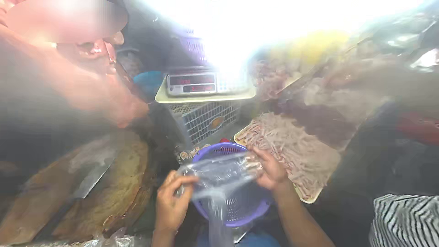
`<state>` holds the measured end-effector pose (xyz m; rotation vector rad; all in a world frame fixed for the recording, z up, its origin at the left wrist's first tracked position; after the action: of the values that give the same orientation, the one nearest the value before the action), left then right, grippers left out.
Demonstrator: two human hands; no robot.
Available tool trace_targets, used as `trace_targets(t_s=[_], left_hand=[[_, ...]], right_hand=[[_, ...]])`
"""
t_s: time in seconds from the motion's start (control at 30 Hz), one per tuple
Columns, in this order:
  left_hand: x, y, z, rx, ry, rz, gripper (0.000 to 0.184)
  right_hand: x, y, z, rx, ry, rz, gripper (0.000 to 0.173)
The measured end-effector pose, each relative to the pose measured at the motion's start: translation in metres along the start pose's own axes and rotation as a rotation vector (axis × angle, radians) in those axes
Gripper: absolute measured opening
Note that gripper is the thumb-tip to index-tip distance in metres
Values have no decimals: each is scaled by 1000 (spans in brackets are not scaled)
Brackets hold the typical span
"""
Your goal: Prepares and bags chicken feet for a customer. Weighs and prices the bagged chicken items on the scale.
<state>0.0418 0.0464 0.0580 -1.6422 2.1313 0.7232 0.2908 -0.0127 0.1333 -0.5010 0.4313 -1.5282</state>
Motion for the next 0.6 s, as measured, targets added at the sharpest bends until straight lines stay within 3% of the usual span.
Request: trace_targets(t_s=[0.03, 0.07, 0.13, 0.17, 0.23, 0.37, 0.5, 0.6], left_hand=[[-16, -8, 8, -347, -53, -71, 20], [-32, -17, 15, -568, -51, -124, 25], [-67, -33, 18, -672, 85, -109, 37], [-84, -41, 15, -639, 154, -79, 45], [-113, -55, 4, -521, 196, -83, 59], [-169, -72, -21, -294, 176, -120, 68], [-218, -82, -28, 28, 330, -177, 52], [-251, -89, -31, 331, 461, -216, 23]], right_hand=[[-21, 51, -16, -99, 123, 111, 38], [-39, 83, -16, -115, 136, 50, 34], [-76, 101, 17, 61, 124, -161, 23], [-94, 100, 38, 183, 126, -255, 20], [-127, 96, 76, 406, 116, -408, 32], [-176, 90, 133, 397, 112, -560, 55], [-205, 79, 164, 435, 107, -615, 88], [-233, 66, 169, 588, 122, -604, 91]])
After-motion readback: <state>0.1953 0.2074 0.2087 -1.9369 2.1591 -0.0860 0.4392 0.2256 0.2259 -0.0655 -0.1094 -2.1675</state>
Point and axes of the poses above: each hand's wrist, its own x-axis away from the middle knuckle, its own y-axis out of the back of the hand, z = x × y, the point moved 5 cm from there along -x, towards the middle knuckle, and after that the axes turned 4 degrees about -y, right-handed, at the moved point
